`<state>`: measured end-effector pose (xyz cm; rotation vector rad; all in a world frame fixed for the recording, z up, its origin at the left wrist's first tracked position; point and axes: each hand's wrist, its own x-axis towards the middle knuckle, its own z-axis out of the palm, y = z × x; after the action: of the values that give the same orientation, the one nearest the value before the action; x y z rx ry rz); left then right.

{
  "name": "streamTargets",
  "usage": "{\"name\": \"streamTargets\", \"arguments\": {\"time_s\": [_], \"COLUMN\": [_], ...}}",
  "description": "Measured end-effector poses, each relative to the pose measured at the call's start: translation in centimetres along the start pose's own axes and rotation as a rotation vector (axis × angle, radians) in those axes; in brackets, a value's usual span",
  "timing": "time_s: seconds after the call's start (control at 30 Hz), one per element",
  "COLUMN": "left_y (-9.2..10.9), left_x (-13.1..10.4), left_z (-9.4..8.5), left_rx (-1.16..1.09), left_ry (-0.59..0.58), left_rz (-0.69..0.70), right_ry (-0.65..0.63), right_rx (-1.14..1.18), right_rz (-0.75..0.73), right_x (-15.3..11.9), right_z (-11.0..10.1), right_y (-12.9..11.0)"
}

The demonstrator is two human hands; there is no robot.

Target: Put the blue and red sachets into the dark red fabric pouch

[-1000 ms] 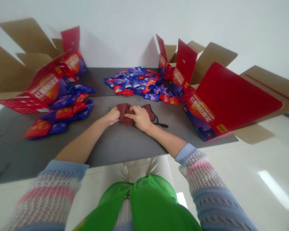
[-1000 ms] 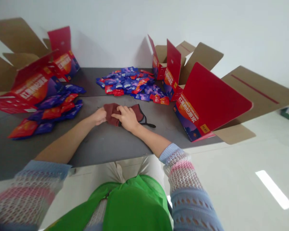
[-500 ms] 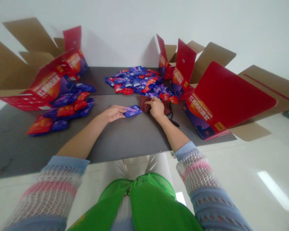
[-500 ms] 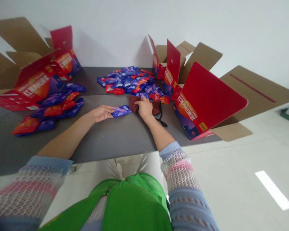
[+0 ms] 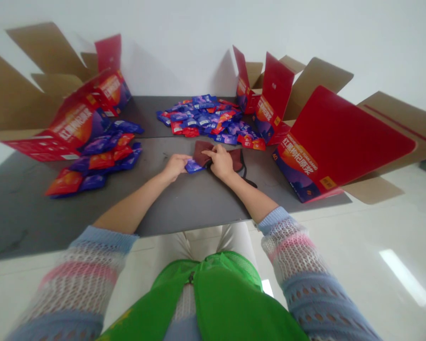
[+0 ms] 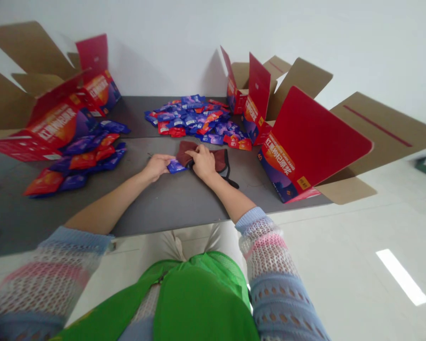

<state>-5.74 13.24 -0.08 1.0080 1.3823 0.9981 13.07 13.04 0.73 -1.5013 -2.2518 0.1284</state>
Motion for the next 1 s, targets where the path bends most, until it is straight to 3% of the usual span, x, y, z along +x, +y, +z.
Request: {"name": "streamTargets", "arguments": {"time_s": [0.17, 0.37, 0.53, 0.67, 0.73, 0.83, 1.0], "left_y": [0.3, 1.0, 1.7, 1.8, 1.5, 0.8, 0.4], "left_x": [-0.4, -0.1, 0.1, -0.1, -0.2, -0.6, -3.3], "left_z": [0.4, -0.7, -2.1, -2.1, -1.8, -0.9, 0.4], "left_rx": [-0.086, -0.147, -0.216, -0.237, -0.23, -0.159, 0.222], "left_ry": [0.075, -0.044, -0.195, -0.23, -0.192, -0.035, 0.232], "left_rz": [-0.013, -0.138, -0.222, -0.209, -0.189, -0.102, 0.31], "right_ry": [-0.091, -0.215, -0.165, -0.112, -0.081, -0.007, 0.156], "right_rx": [0.09, 0.182, 0.019, -0.089, -0.074, 0.032, 0.199], "right_rz": [-0.227, -0.412, -0.182, 0.042, 0.078, 0.03, -0.127], "right_x": [0.1, 0.4, 0.7, 0.6, 0.6, 0.9, 1.3], "right_z": [-0.1, -1.8, -3.2, -3.8, -3.9, -3.9, -4.4], "right_y": [-1.6, 1.9, 4.3, 5.3, 5.9, 6.8, 6.7]}}
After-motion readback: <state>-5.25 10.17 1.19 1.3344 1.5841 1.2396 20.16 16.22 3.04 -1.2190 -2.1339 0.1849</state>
